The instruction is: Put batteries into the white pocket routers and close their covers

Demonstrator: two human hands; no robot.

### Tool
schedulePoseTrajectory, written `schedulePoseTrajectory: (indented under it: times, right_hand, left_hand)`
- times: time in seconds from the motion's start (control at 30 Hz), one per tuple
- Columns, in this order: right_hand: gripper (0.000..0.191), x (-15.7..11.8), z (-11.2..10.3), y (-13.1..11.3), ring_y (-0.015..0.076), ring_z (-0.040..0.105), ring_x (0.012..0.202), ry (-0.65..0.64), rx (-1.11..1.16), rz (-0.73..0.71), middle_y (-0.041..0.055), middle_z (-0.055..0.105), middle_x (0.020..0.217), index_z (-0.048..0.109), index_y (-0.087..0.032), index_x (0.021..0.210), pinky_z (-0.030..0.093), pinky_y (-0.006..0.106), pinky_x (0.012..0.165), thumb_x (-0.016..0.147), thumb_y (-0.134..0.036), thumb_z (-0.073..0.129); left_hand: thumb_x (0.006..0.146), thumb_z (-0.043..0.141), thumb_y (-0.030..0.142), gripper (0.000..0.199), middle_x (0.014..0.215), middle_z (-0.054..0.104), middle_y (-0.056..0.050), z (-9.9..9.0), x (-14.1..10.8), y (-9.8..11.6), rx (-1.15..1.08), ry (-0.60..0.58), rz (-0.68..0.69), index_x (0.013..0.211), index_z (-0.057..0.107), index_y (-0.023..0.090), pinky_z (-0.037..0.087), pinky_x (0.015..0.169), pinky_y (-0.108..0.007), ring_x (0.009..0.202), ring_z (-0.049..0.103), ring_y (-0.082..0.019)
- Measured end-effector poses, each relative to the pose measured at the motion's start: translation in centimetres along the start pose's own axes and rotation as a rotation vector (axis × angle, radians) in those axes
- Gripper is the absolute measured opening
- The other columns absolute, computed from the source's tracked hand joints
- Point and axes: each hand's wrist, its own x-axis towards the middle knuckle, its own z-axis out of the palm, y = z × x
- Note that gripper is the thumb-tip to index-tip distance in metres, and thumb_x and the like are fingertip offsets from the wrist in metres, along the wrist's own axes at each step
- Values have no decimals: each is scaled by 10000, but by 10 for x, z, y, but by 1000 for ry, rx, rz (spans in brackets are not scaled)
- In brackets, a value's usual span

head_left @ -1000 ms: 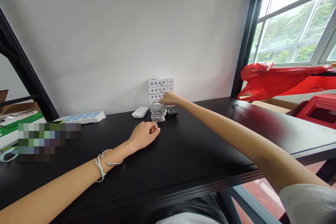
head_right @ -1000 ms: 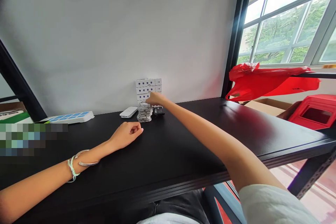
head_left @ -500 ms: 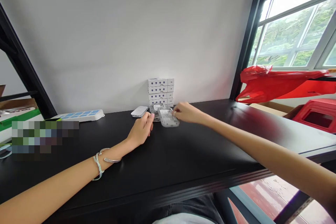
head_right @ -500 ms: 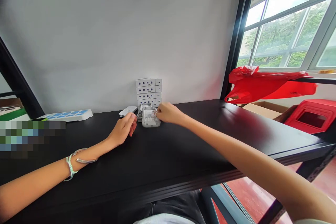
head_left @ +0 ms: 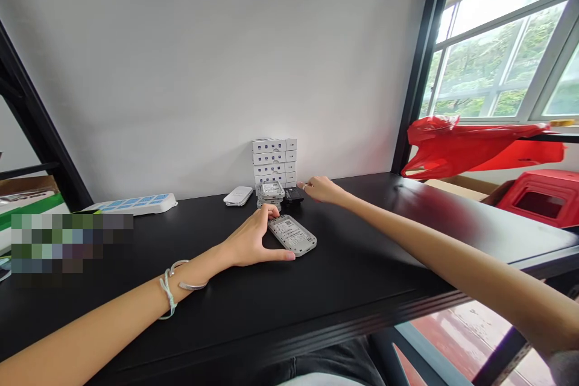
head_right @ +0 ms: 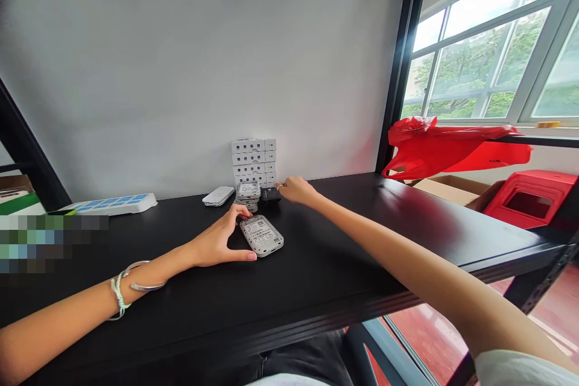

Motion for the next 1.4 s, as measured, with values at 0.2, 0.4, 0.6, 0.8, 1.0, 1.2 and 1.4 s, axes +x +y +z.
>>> schedulePoseTrajectory:
  times: [0.2,0.4,0.6,0.8,1.0,1.2,1.4]
  right_hand:
    - [511,29,11,14,81,409,413,-169,223,106,-4,484,472,434,-189,541,311,218,377,722,-633,610]
    - [418,27,2,28,24,318,405,-259,628,227,-60,418,490,418,-177,569,206,157,322,667,-348,787]
    - [334,-7,-8,27,22,408,467,-298,853,33,-48,481,585,493,-154,651,335,134,382,646,-263,808]
    - [410,-45,11,-3,76,528,524,-484,755,-165,-58,542,589,539,-152,916,434,194,495,632,-282,804]
    - [506,-53,9,-14,71,483,521,-438,563,-247,-71,534,600,546,-152,1082,404,214,508,647,-279,772]
    - [425,-50,5,-8,106,526,649,-332,571,-347,-49,548,682,617,-157,909,440,259,617,557,-285,819]
    - [447,-46,12,-7,120,515,681,-273,643,-401,-19,564,727,633,-154,897,447,282,639,528,-300,839]
  left_hand:
    - [554,714,687,891,1228,468,-152,12,3,6,59,85,-59,1202,333,209,377,995,-549,1160,475,-346]
    - [554,730,657,899,1259,429,-156,21,5,14,-30,89,-132,1214,300,224,329,1015,-571,1221,418,-360]
    - [520,811,541,954,1291,402,-164,16,5,1,-234,27,-126,1216,230,241,309,1053,-550,1286,371,-334]
    - [529,838,456,988,1300,358,-162,18,6,-5,-334,54,-51,1234,178,244,320,1042,-572,1296,350,-329]
    - [511,847,466,1025,1312,321,-167,17,6,-4,-338,58,-77,1241,160,250,314,1039,-578,1278,361,-331]
    - [513,849,465,1044,1302,347,-166,18,6,-4,-340,67,-60,1257,151,244,325,1035,-580,1296,345,-342]
    - [543,838,452,1034,1338,330,-185,17,6,-3,-327,62,-26,1274,140,236,339,1030,-570,1309,329,-343]
